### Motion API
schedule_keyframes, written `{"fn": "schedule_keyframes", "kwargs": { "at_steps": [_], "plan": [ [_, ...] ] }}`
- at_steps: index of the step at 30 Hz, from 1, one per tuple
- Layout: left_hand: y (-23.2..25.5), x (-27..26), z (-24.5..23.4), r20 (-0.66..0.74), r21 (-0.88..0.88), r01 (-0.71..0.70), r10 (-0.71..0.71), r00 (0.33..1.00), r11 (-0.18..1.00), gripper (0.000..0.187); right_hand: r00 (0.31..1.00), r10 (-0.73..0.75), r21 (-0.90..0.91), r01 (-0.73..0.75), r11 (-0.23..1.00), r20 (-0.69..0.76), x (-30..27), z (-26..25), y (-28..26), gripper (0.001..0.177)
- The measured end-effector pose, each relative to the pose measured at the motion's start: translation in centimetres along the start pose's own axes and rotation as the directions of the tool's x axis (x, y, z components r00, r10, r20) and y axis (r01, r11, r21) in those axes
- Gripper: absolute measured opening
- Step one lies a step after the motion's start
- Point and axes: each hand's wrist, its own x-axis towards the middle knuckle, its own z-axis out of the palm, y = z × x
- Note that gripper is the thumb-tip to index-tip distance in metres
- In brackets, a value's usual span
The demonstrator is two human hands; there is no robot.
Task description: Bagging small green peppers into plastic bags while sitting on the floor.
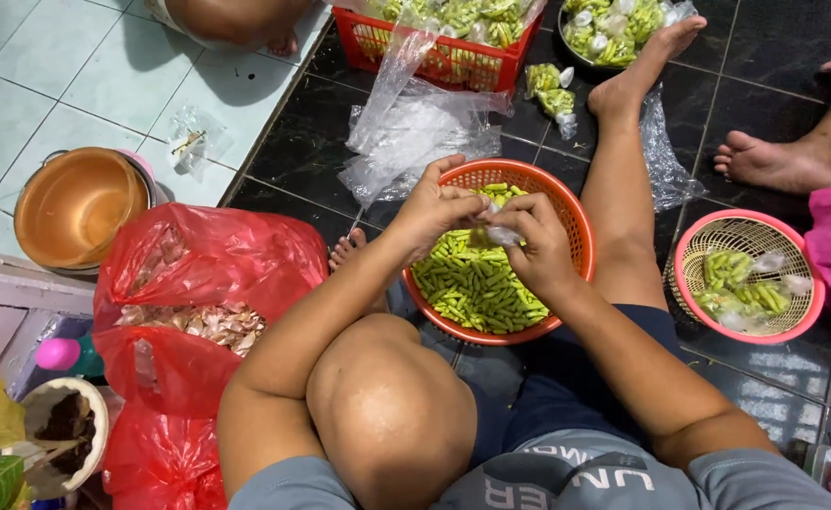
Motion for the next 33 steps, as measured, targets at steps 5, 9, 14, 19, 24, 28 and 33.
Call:
{"fn": "schedule_keyframes", "kwargs": {
  "at_steps": [5, 9, 14, 19, 24, 28, 33],
  "plan": [
    [0.4, -0.6, -0.5, 0.057, 0.177, -0.132, 0.124, 0.991, 0.975, 0.077, 0.988, 0.136, 0.162, -0.146, 0.976, 0.076, 0.8, -0.7, -1.7, 0.046],
    [2.7, -2.5, 0.8, 0.145, 0.215, -0.208, 0.180, 0.973, 0.954, 0.080, 0.983, 0.183, 0.193, -0.181, 0.964, 0.005, 0.6, -0.8, -0.6, 0.034],
    [2.7, -2.7, 0.8, 0.309, 0.240, -0.321, 0.241, 0.920, 0.916, 0.078, 0.956, 0.282, 0.228, -0.294, 0.928, 0.087, 1.2, -0.7, 0.6, 0.052],
    [3.2, -3.1, 1.1, 0.369, 0.404, -0.463, 0.322, 0.872, 0.789, 0.053, 0.960, 0.238, 0.013, -0.242, 0.970, 0.149, 0.5, -0.6, 3.1, 0.040],
    [3.9, -3.2, 1.1, 0.395, 0.521, -0.560, 0.399, 0.827, 0.645, 0.040, 0.987, 0.151, -0.161, -0.140, 0.977, 0.053, -0.1, 0.6, 3.3, 0.018],
    [4.4, -3.2, 1.4, 0.414, 0.584, -0.599, 0.434, 0.800, 0.548, 0.031, 0.993, 0.117, -0.201, -0.110, 0.973, 0.020, -0.5, 1.1, 3.2, 0.014],
    [4.2, -3.3, 1.4, 0.456, 0.571, -0.632, 0.437, 0.775, 0.524, 0.032, 0.994, 0.110, -0.199, -0.106, 0.974, 0.011, -0.9, 1.3, 3.4, 0.017]
  ]
}}
